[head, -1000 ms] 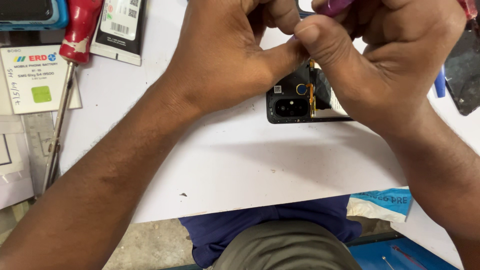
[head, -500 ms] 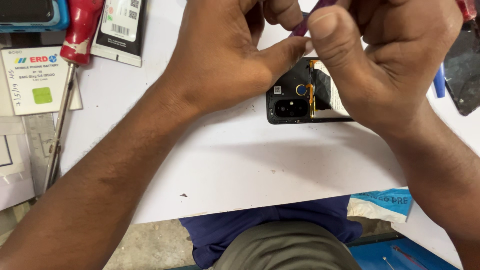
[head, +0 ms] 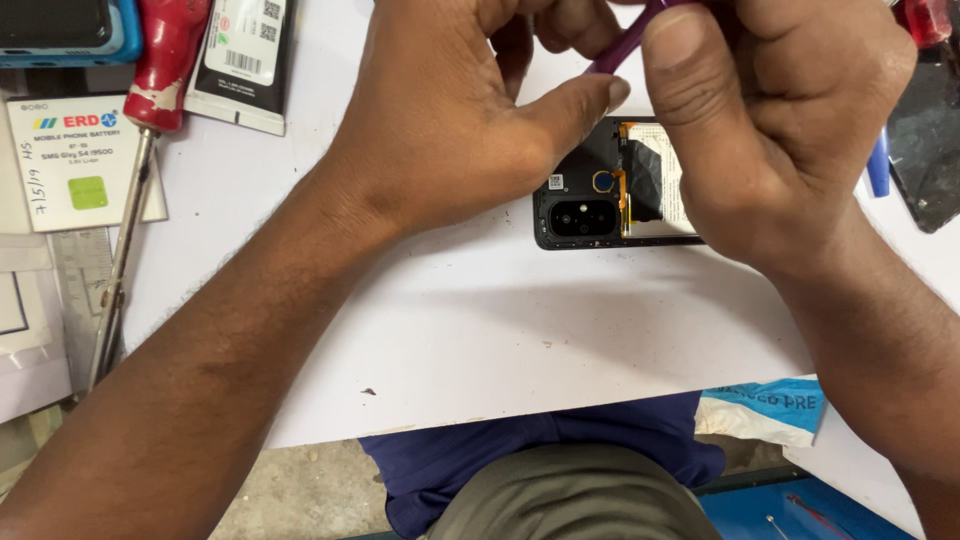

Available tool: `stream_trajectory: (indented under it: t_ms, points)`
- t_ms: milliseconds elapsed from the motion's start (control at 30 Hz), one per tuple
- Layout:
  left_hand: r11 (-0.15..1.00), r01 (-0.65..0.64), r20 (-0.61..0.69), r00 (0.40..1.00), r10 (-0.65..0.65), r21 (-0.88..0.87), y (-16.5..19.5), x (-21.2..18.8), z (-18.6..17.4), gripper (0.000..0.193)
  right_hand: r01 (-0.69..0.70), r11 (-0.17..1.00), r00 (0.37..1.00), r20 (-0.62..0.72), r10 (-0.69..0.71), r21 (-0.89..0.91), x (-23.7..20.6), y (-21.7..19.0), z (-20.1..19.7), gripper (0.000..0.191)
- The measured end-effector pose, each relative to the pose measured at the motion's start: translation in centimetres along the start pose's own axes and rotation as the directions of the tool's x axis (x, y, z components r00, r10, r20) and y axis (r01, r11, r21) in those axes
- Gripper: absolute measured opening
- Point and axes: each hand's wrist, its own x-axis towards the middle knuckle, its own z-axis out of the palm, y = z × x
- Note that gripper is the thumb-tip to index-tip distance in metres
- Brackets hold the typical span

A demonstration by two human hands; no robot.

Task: The person pries the battery out of an opened smartphone using a purple pry tool, working it loose around the frame. They then use a screwdriver on the phone and lift out the camera module assembly, continuing the teardown on the workbench.

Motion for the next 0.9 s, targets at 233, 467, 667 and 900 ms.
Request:
stream_trajectory:
  t_ms: [233, 467, 667, 900]
  points:
    - [0.997, -0.066, -0.024, 0.998, 0.065, -0.027, -0.8, -0.2, 0.3, 0.029, -0.016, 1.0, 1.0, -0.02, 0.016, 0.001, -0.1, -0.1, -0.3, 0.024]
    - [0.996, -0.054, 0.005, 0.999, 0.053, 0.068, 0.0, 0.0, -0.1, 0.025, -0.042, 0.999, 0.999, -0.027, 0.042, -0.002, -0.1, -0.3, -0.4, 0.024]
    - [0.987, 0.006, -0.005, 1.0, -0.005, 0.159, 0.2, 0.0, -0.1, 0.023, -0.051, 0.999, 0.998, -0.025, 0.051, -0.008, 0.0, -0.4, -0.6, 0.024]
    - [0.999, -0.048, 0.006, 0.999, 0.048, -0.025, -0.6, -0.2, 0.1, 0.024, -0.05, 0.999, 0.999, -0.014, 0.05, -0.016, 0.1, -0.5, -0.2, 0.025]
